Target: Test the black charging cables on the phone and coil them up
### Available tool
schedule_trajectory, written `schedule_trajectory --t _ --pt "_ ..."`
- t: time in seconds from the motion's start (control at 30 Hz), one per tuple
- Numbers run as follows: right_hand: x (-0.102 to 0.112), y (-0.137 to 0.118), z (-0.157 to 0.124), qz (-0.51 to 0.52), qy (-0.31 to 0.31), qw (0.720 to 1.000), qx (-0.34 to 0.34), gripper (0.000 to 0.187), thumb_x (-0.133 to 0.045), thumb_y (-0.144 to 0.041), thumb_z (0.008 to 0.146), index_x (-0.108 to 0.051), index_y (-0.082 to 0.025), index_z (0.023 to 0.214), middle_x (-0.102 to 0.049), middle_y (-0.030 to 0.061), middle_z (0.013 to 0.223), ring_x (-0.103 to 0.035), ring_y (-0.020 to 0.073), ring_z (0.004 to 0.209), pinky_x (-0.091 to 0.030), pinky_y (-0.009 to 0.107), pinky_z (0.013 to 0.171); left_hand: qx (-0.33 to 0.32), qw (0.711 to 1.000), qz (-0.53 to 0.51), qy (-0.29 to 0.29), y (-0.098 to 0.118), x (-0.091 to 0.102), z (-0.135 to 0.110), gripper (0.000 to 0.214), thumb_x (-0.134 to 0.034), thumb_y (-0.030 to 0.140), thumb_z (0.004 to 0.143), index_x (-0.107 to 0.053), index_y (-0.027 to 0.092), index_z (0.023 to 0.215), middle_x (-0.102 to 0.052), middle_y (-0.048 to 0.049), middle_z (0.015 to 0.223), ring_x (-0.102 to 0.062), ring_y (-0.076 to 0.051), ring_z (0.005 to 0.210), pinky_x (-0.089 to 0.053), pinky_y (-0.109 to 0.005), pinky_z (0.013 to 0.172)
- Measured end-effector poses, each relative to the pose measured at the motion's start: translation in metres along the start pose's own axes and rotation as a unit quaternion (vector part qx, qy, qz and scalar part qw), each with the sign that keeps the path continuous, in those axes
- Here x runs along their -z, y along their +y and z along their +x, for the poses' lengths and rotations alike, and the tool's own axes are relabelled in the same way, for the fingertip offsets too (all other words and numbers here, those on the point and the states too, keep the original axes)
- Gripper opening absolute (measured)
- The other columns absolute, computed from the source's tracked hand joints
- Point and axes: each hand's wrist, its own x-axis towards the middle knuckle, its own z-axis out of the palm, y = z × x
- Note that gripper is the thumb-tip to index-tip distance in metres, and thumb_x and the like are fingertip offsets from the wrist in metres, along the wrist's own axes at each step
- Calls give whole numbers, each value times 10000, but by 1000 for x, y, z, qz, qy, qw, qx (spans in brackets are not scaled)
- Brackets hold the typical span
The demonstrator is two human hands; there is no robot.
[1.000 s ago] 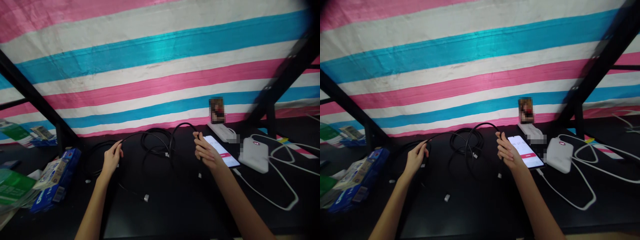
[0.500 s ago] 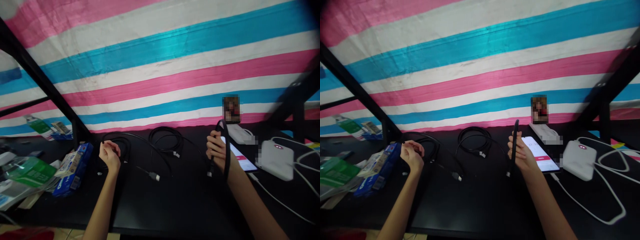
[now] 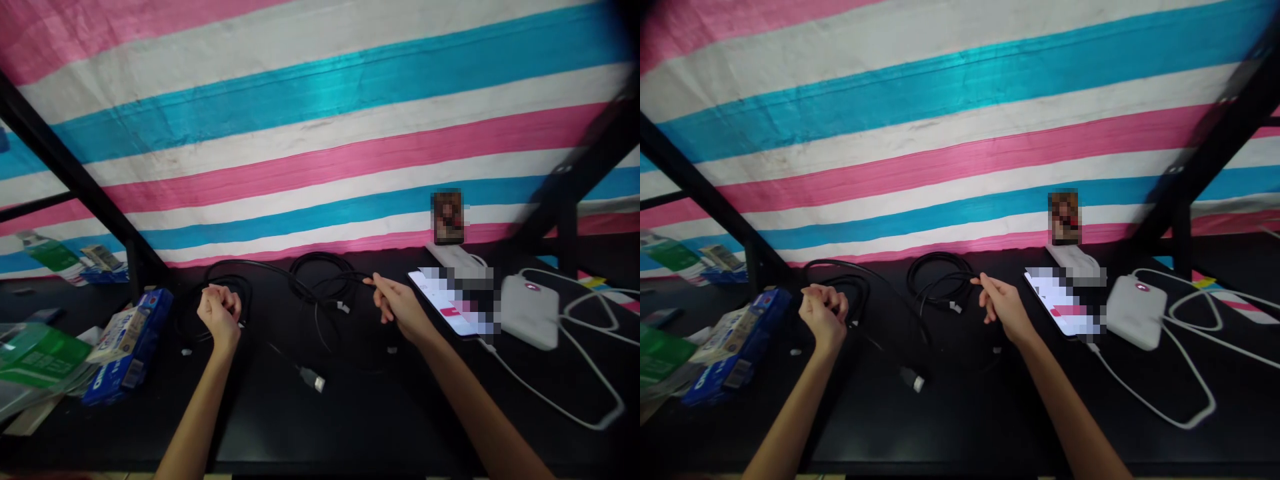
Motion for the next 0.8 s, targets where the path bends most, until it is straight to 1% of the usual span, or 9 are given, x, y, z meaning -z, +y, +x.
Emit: schedule_trajectory --t 0.1,0.2,0.27,0.37,0.43,0.53,0.6,0.67,0.8 --pt "-5 3 -1 -33 11 999 13 403 -563 -508 734 -644 -128 842 -520 -38 494 -466 61 359 -451 188 361 70 996 23 -58 0 -4 -8 438 -490 490 791 -307 182 537 -208 99 454 -192 -13 299 -132 -144 282" --pt "-11 5 -3 -42 -21 998 43 390 -549 -467 753 -643 -146 953 -634 38 677 -622 149 624 -509 228 463 176 966 65 -177 -1 -10 -18 372 -495 459 799 -357 181 593 -284 94 443 -252 -20 295 -166 -136 291" --pt "-13 6 -3 -42 -53 995 73 367 -522 -432 778 -627 -176 1020 -651 83 914 -624 195 838 -538 277 562 244 929 90 -262 -5 -15 -27 278 -487 447 805 -405 198 713 -371 92 440 -317 -45 294 -223 -143 292" --pt "-4 8 2 -106 10 982 154 292 -500 -378 803 -648 -188 967 -611 89 1052 -581 197 968 -498 326 785 314 886 105 -324 -17 -21 -41 288 -485 488 785 -398 224 862 -460 91 453 -383 -87 300 -292 -177 289" --pt "7 9 6 -171 96 966 170 296 -493 -383 805 -648 -181 955 -608 94 1050 -568 199 984 -452 333 853 327 882 97 -325 -26 -23 -47 338 -498 512 764 -403 219 905 -483 83 470 -422 -102 342 -349 -201 330" --pt "22 9 7 -270 159 946 82 408 -512 -493 766 -637 -166 975 -619 110 1018 -580 225 938 -442 358 827 288 905 104 -294 -38 -19 -50 384 -552 499 734 -472 195 954 -563 34 604 -530 -115 546 -443 -223 522" --pt "25 10 5 -318 138 938 5 489 -528 -577 719 -638 -177 980 -642 101 947 -602 232 869 -445 366 788 266 918 135 -262 -46 -15 -51 402 -585 492 711 -528 193 973 -611 -9 786 -569 -138 741 -452 -232 649" --pt "21 13 1 -315 84 944 -49 518 -523 -621 699 -640 -195 970 -656 77 845 -624 210 750 -465 337 691 270 919 157 -241 -54 -11 -53 412 -593 495 701 -559 208 994 -612 -34 954 -565 -175 896 -448 -255 721" --pt "7 13 -5 -184 -46 976 -104 533 -472 -646 722 -619 -178 931 -626 37 742 -597 130 515 -424 215 433 305 911 143 -237 -67 -8 -62 413 -597 494 698 -572 236 1018 -599 -41 1076 -539 -217 1026 -447 -289 784"
